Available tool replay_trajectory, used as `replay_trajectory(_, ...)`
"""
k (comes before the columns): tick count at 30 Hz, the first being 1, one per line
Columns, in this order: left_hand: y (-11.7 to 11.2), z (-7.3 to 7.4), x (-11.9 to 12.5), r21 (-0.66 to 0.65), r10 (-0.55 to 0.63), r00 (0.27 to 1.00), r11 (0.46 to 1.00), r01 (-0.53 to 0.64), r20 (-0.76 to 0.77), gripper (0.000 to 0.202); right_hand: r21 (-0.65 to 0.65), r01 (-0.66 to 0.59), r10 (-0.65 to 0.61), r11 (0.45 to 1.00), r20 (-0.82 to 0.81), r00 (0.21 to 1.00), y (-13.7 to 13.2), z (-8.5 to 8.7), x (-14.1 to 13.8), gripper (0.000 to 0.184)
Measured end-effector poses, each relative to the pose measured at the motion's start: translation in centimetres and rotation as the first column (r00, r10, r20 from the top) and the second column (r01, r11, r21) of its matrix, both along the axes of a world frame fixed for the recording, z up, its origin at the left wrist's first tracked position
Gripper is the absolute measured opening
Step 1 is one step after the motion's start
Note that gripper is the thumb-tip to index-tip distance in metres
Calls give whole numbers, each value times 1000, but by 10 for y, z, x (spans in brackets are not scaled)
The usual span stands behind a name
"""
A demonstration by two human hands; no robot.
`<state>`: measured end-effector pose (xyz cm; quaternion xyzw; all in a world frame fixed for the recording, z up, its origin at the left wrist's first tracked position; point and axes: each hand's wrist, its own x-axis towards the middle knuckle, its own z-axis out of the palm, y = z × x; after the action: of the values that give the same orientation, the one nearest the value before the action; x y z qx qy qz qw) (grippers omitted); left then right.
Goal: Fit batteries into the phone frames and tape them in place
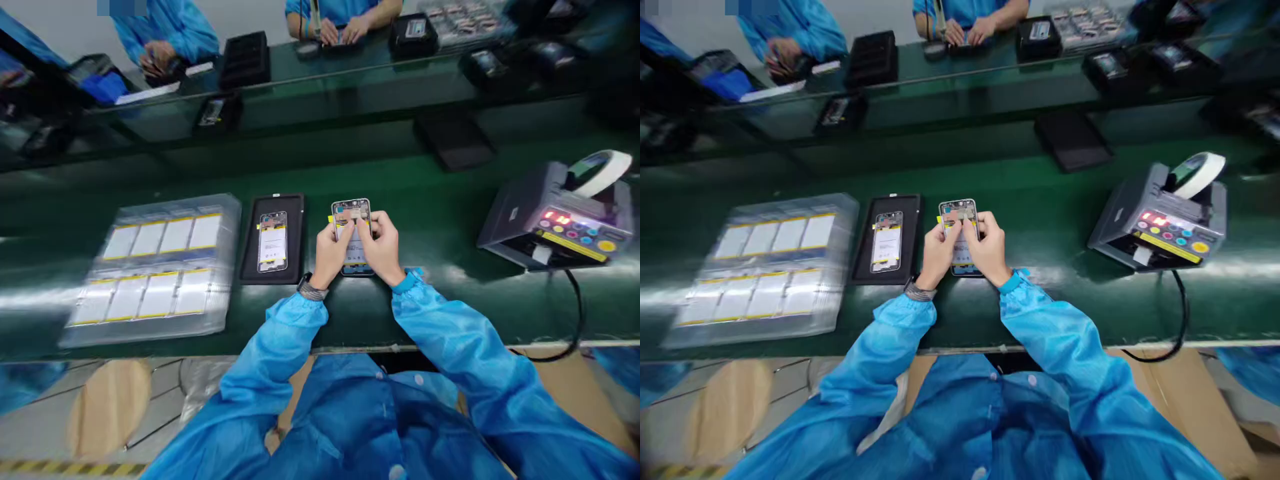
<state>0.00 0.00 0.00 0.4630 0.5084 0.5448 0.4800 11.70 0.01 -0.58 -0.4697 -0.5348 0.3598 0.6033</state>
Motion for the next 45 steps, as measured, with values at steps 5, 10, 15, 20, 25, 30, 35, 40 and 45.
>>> replay_trajectory(5,-4,-1,6,13,62,998,998,-62,20,42,15,20,-21,1000,31,999,-4,-1,0,28)
replay_trajectory(10,-7,2,9,36,93,995,995,-94,47,39,41,43,-45,998,55,997,-6,2,0,27)
replay_trajectory(15,-8,4,10,38,126,991,991,-128,43,37,53,55,-59,997,75,995,-8,3,-1,25)
replay_trajectory(20,-9,4,11,58,129,991,990,-130,28,37,60,67,-73,996,98,993,-7,0,-1,27)
replay_trajectory(25,-9,6,10,43,150,988,987,-152,32,37,91,73,-81,993,90,993,-7,-2,-1,27)
replay_trajectory(30,-9,7,10,11,117,991,993,-118,62,38,109,83,-91,991,69,993,-7,-2,-1,23)
replay_trajectory(35,-10,7,11,18,84,994,996,-85,68,35,72,94,-100,993,92,991,-7,-2,-1,25)
replay_trajectory(40,-9,3,9,-7,91,991,996,-90,102,34,83,103,-114,991,144,983,-7,1,0,22)
replay_trajectory(45,-10,2,11,-26,99,987,995,-96,130,34,74,99,-107,992,120,987,-6,3,1,22)
